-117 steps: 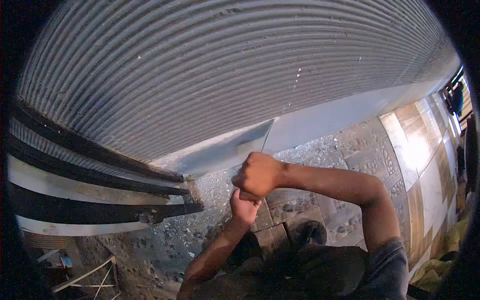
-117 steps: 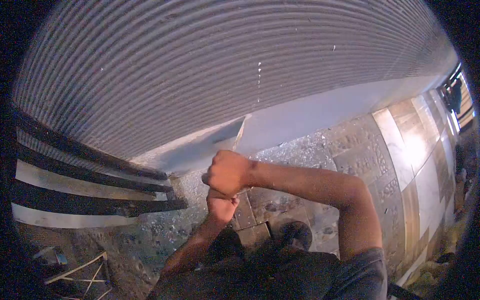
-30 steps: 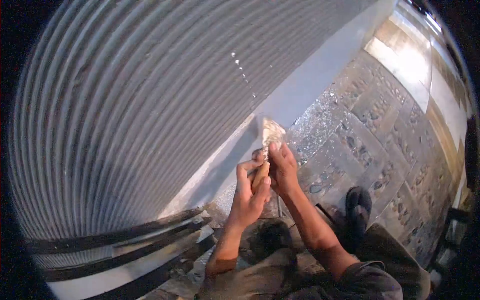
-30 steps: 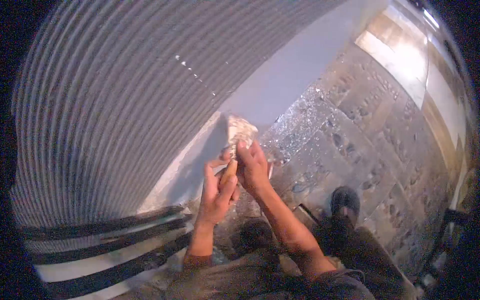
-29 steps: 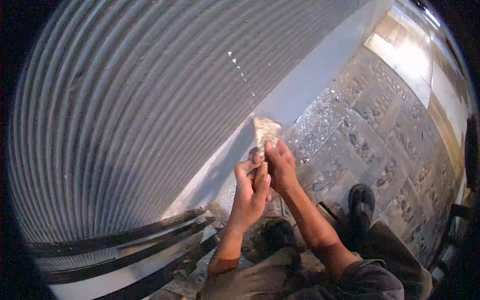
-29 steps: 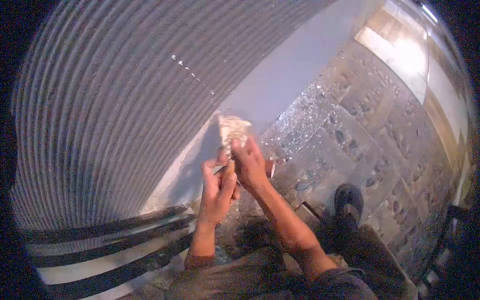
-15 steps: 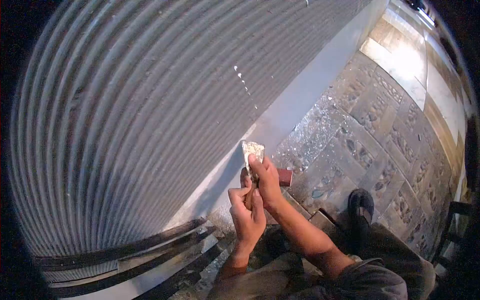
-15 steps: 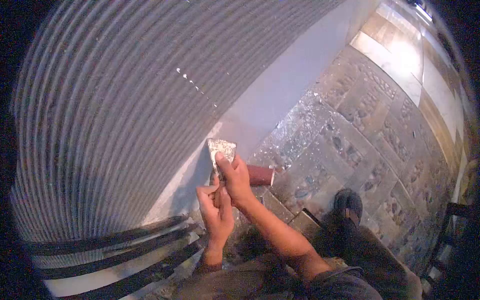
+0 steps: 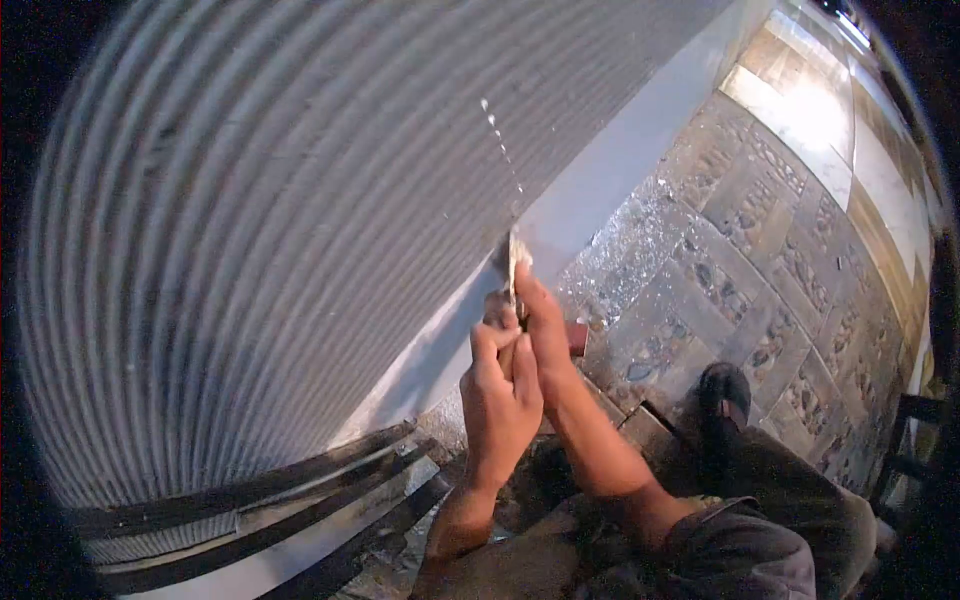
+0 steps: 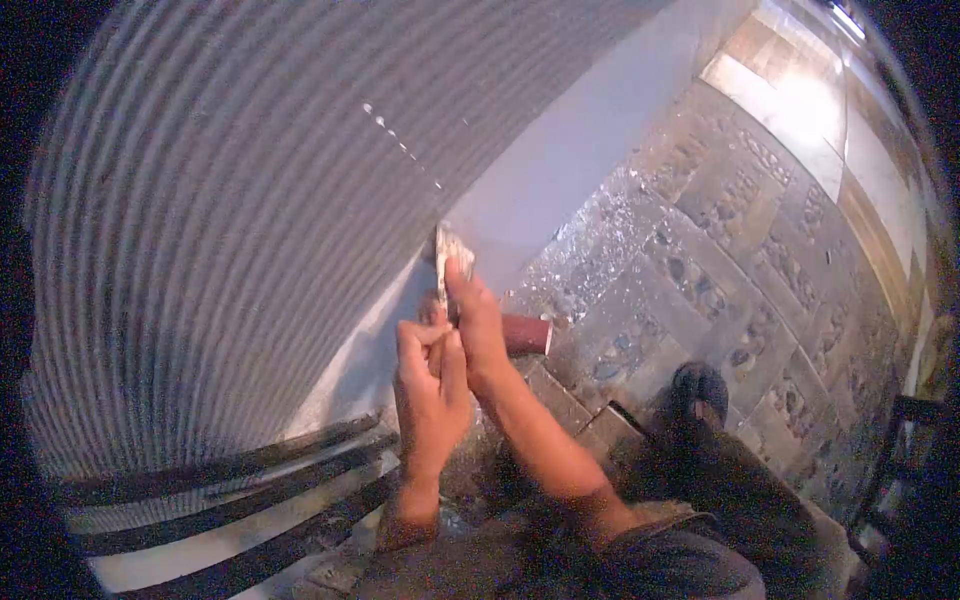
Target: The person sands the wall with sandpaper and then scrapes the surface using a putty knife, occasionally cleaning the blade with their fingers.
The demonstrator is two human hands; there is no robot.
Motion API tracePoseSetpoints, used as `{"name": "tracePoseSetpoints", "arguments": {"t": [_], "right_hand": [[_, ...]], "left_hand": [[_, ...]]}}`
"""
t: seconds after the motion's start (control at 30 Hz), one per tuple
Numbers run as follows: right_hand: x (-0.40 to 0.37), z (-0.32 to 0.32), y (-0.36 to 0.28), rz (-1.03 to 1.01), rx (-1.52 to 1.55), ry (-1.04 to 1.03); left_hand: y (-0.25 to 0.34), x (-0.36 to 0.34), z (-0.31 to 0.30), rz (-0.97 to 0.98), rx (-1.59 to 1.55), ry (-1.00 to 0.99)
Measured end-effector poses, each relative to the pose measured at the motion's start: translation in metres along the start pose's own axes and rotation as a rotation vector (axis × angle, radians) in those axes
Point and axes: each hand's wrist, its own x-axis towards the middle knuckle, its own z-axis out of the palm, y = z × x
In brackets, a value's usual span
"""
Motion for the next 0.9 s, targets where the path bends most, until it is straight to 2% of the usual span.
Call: {"name": "tracePoseSetpoints", "arguments": {"t": [0.07,0.13,0.2,0.27,0.4,0.53,0.6,0.67,0.73,0.83,0.9], "right_hand": [[0.002,-0.004,0.003,-0.002,0.048,-0.126],[0.016,-0.014,-0.006,0.043,0.137,-0.285],[0.014,-0.013,-0.011,0.025,0.138,-0.329],[0.006,-0.005,-0.007,-0.029,0.032,-0.076],[0.010,-0.002,-0.009,-0.199,-0.131,-0.012],[0.015,0.000,-0.028,-0.153,0.053,0.017],[-0.001,0.005,-0.020,-0.143,0.102,0.036],[-0.007,0.003,-0.015,-0.052,0.035,0.000],[-0.003,0.000,-0.012,-0.003,0.050,0.033],[-0.005,0.004,-0.013,0.037,0.152,-0.031],[-0.005,0.001,-0.003,0.085,0.176,-0.012]], "left_hand": [[0.005,-0.001,0.000,0.073,0.077,0.055],[0.006,0.007,0.006,0.056,0.138,0.001],[0.007,0.013,0.008,0.105,0.104,0.013],[0.015,0.010,0.002,0.043,0.002,-0.027],[0.015,0.015,0.000,0.121,0.035,-0.029],[0.032,0.036,-0.001,0.078,0.014,-0.168],[0.030,0.017,-0.003,0.091,0.047,-0.165],[0.024,0.007,-0.001,0.023,0.028,-0.045],[0.019,0.008,-0.002,-0.025,0.050,-0.079],[0.017,0.009,-0.002,-0.057,0.069,-0.111],[0.011,0.004,-0.001,-0.011,0.119,-0.066]]}}
